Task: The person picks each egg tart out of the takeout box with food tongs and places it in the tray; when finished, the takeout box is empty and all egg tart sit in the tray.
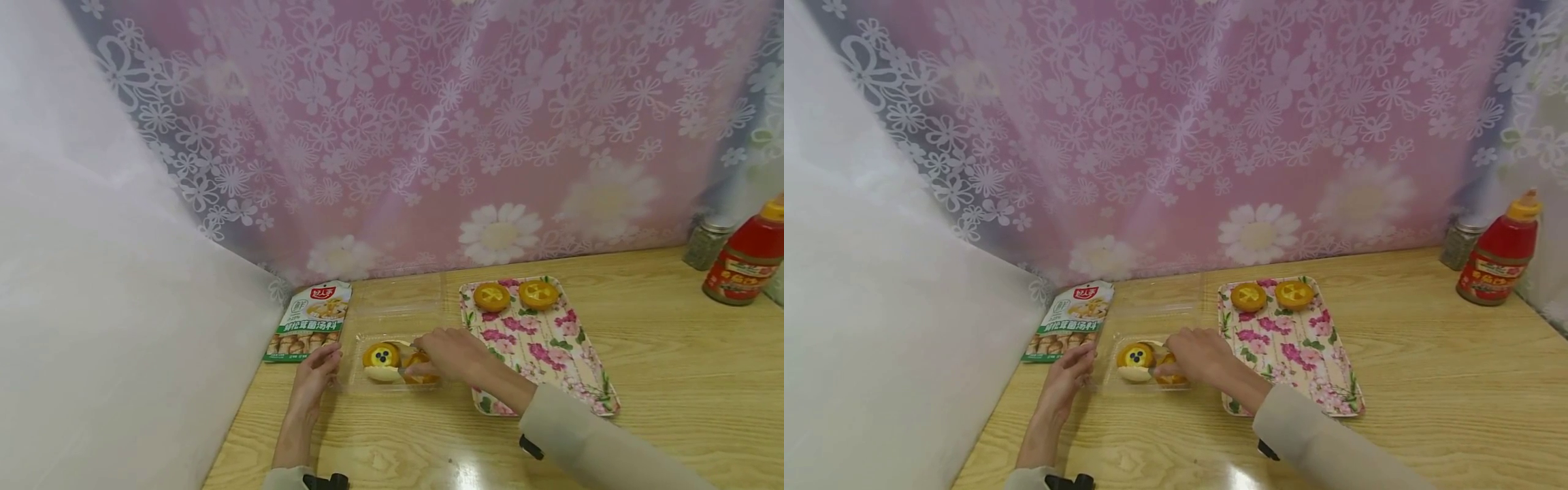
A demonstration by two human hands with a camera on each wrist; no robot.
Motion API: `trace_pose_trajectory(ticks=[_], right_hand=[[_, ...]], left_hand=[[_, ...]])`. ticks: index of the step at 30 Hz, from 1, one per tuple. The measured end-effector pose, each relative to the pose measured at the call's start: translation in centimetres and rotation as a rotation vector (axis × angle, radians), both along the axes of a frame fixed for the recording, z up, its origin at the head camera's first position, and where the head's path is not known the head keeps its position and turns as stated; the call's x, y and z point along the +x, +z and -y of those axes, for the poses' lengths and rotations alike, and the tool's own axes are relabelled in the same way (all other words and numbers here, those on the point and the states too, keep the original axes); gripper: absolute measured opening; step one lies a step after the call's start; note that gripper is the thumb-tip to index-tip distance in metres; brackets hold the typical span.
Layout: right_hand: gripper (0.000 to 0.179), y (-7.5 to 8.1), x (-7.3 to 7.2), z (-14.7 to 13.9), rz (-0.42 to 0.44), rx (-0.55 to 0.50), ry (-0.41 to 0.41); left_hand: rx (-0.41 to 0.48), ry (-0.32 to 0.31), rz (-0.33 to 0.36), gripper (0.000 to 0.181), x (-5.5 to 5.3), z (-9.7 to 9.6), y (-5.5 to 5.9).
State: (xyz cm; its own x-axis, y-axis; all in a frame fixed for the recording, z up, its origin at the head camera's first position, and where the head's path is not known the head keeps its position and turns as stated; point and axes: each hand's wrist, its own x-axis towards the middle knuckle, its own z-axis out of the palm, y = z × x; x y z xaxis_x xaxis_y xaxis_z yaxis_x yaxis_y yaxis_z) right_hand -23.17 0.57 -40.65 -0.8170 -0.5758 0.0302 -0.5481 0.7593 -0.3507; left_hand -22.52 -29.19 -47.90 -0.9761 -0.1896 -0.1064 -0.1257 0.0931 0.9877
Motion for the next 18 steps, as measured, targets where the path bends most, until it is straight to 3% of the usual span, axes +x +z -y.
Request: trace_pose_trajectory(ticks=[7,18], right_hand=[[0.032,-0.2,0.1,-0.5,-0.019,-0.032,0.015],[0.047,1.1,0.4,-1.4,0.058,-0.081,-0.033]], left_hand=[[0.006,-0.006,0.0,0.042,0.0,0.1,-0.2],[0.018,0.001,0.005,0.043,0.1,-0.1,0.0]])
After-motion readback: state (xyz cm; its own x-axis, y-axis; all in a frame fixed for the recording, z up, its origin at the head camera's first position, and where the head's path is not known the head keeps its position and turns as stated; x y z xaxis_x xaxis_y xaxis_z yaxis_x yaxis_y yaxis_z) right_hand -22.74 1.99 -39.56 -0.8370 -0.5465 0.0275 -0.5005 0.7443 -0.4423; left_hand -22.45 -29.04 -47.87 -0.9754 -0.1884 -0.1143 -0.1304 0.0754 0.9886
